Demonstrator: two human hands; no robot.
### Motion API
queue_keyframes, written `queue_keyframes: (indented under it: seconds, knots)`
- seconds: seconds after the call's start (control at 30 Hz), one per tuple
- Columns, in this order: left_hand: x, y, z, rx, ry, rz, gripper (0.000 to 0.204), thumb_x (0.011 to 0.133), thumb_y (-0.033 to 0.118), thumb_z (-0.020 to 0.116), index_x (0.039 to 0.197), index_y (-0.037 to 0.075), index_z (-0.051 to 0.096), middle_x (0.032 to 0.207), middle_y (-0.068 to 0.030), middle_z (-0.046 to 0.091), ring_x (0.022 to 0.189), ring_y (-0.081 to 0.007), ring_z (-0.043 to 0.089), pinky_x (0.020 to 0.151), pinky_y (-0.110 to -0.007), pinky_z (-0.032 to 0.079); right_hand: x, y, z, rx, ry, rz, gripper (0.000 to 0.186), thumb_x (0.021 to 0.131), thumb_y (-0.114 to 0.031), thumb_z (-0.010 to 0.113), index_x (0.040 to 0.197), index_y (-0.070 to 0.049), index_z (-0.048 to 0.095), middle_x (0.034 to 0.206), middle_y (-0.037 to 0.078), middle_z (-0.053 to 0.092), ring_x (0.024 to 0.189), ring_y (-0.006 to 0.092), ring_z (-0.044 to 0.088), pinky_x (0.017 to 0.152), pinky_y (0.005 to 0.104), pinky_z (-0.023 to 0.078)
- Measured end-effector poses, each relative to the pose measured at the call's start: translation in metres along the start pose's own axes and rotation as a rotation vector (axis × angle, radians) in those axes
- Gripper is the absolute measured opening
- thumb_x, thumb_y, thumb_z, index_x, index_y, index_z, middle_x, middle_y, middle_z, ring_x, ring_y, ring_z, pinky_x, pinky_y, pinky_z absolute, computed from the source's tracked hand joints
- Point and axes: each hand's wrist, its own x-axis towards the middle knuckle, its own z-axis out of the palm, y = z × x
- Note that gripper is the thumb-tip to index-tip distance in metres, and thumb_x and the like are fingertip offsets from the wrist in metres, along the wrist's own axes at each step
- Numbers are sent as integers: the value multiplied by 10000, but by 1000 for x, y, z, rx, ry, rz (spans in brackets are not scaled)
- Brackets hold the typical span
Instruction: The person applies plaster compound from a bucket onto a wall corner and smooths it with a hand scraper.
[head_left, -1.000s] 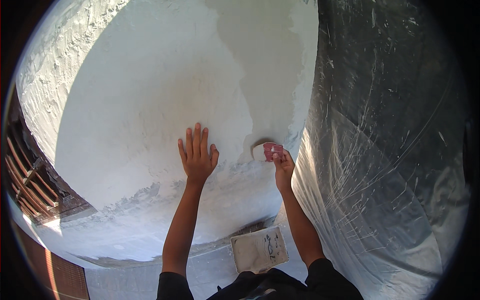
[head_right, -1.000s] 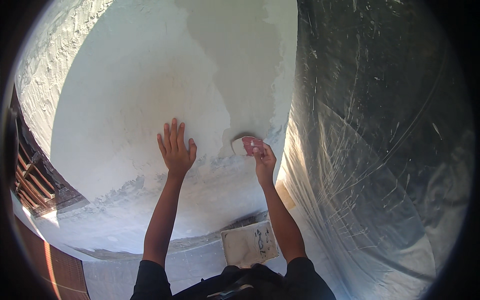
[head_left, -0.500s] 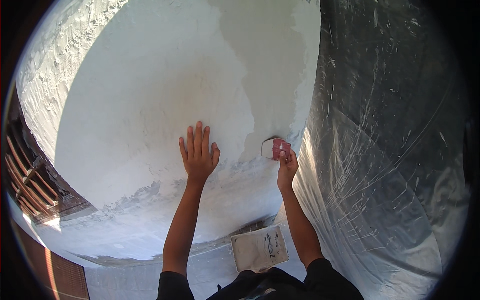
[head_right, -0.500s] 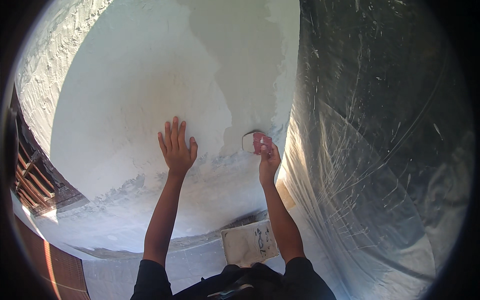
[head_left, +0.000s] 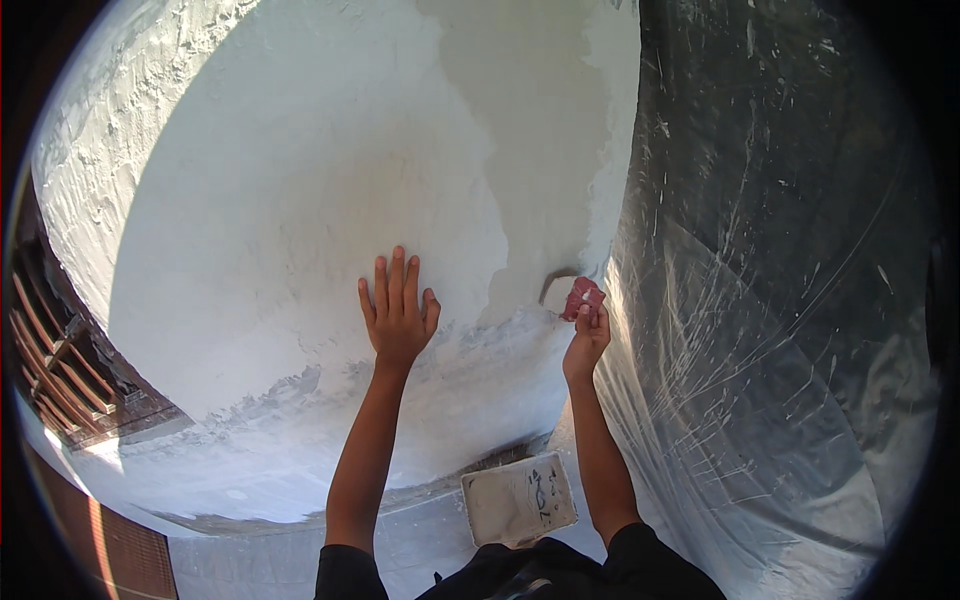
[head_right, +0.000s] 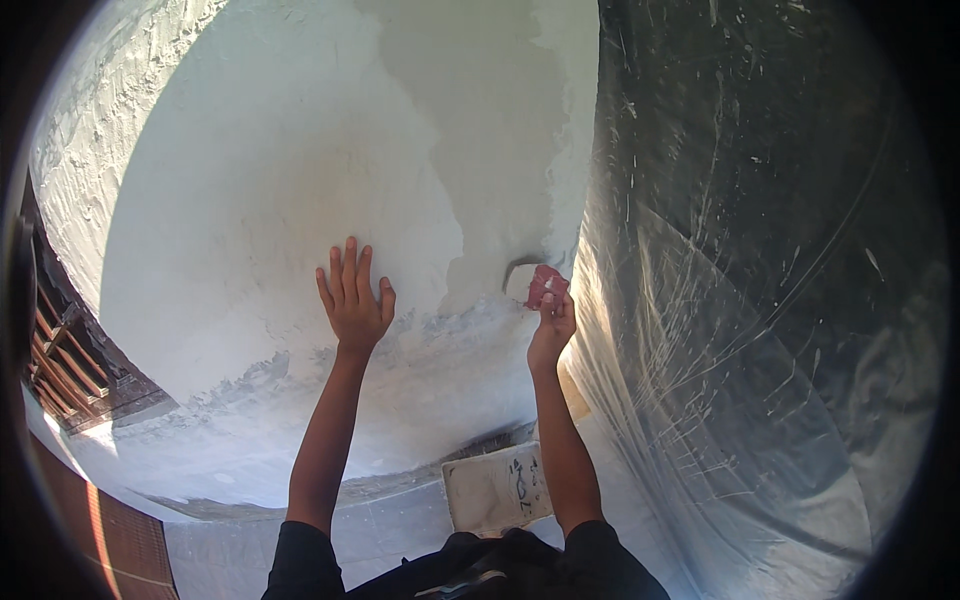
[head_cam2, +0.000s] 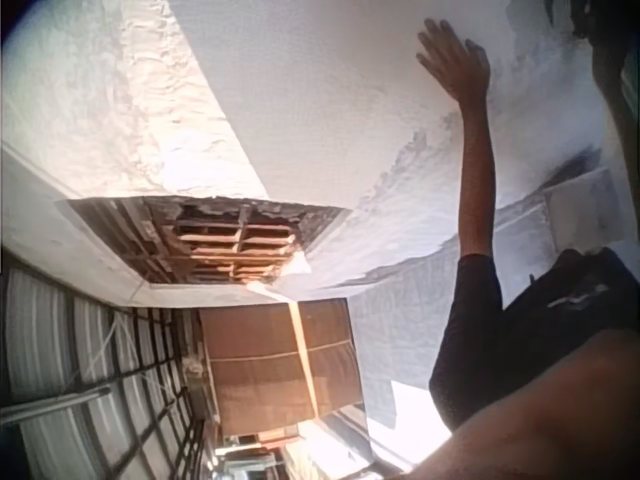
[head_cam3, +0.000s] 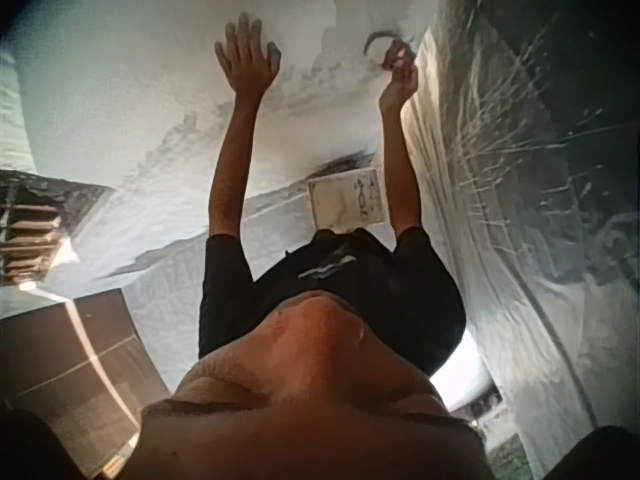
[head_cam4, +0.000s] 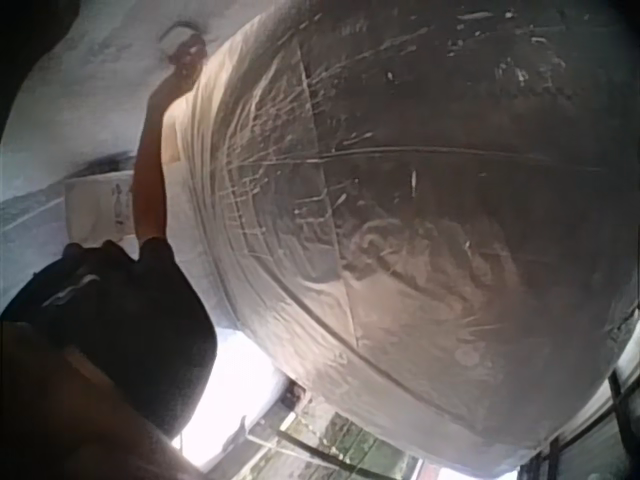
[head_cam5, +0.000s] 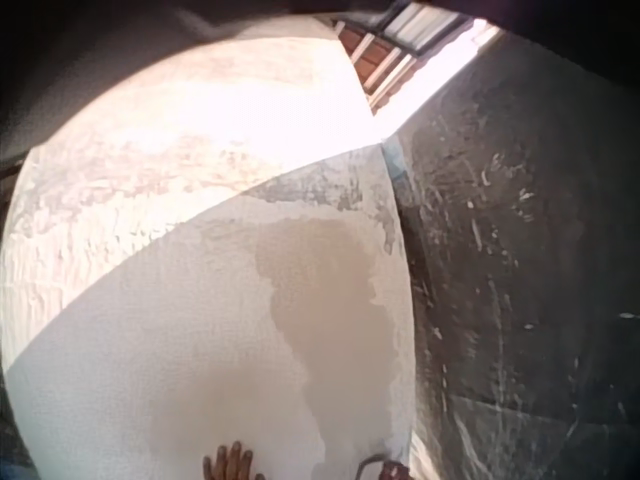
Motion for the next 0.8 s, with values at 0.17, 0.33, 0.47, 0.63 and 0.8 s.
queue_keyframes:
  seconds: [0.17,0.33,0.47,0.63,0.8]
  knots:
    - [2,2,0,-15,-7,34,452,909,228,508,1324,51,540,1458,-117,476,1408,-302,361,1178,-495,169,-24,22,3,-219,-428,47,224,954,-64,615,1168,-2,593,1068,41,652,951,101,591,878,256,454]
    - [-1,-4,0,-6,-15,36,454,912,229,507,1327,47,535,1459,-120,475,1407,-303,362,1177,-496,172,-8,11,17,-132,-205,107,233,963,-116,621,1173,-18,597,1015,11,650,906,66,569,836,244,449]
    - [0,1,1,-10,7,0,472,881,231,526,1333,99,557,1454,-73,498,1389,-268,402,1175,-483,198,18,1,-14,-9,53,57,198,992,-187,582,1132,-49,602,1015,-7,649,883,53,556,809,243,433]
    - [-1,0,2,-1,1,-6,476,877,231,529,1334,101,558,1451,-74,502,1388,-270,404,1175,-480,188,-20,9,8,-61,-367,145,218,941,-74,638,1144,-1,608,1013,20,645,958,82,576,865,243,445]
    - [0,3,3,-22,-1,-2,472,875,231,527,1327,100,564,1447,-75,506,1386,-268,406,1173,-478,190,-18,43,5,-489,-454,-50,251,925,-49,656,1161,30,627,1041,44,659,918,90,591,839,242,475]
